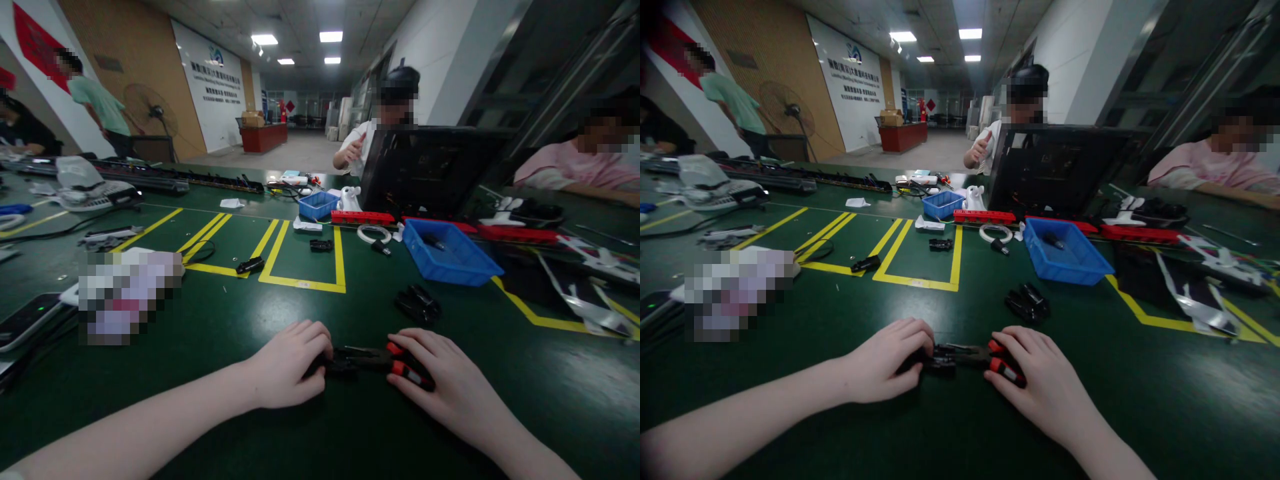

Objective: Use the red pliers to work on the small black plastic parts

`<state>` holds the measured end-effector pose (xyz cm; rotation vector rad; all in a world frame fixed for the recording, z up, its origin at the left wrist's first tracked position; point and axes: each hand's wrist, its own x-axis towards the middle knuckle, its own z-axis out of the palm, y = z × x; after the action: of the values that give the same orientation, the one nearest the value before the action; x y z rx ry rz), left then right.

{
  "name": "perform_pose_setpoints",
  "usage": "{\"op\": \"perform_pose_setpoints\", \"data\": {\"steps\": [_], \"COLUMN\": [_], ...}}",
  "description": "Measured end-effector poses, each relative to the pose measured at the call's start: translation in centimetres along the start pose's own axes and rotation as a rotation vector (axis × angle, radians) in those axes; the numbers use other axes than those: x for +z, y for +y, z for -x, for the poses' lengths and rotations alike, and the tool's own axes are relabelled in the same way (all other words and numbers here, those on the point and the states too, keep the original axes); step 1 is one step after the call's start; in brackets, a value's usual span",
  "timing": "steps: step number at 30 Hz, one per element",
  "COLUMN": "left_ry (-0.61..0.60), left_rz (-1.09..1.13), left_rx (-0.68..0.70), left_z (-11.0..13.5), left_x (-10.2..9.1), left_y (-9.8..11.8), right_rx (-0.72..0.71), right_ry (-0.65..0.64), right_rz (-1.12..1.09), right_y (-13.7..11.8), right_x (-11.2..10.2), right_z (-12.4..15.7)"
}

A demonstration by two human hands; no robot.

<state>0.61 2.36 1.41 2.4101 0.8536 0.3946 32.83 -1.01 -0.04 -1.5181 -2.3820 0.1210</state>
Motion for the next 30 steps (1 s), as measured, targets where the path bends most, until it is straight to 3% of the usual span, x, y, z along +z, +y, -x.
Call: {"op": "perform_pose_setpoints", "data": {"steps": [9, 18, 26, 30], "left_ry": [0.031, 0.079, -0.129, -0.200], "left_rz": [-0.107, -0.180, -0.484, -0.574], "left_rx": [0.000, -0.002, 0.055, 0.057], "left_z": [0.0, -0.3, -3.0, -3.6], "left_x": [1.3, 0.4, -2.0, -2.6], "left_y": [0.1, 0.4, 2.3, 3.1], "right_rx": [-0.019, -0.029, -0.023, -0.025], "right_ry": [0.095, 0.106, 0.130, 0.046], "right_rz": [0.041, 0.071, 0.085, 0.085], "right_y": [1.1, 0.8, 0.9, 2.1], "right_x": [1.2, 1.4, 1.7, 1.2], "right_z": [0.4, -0.2, -0.5, -0.3]}}
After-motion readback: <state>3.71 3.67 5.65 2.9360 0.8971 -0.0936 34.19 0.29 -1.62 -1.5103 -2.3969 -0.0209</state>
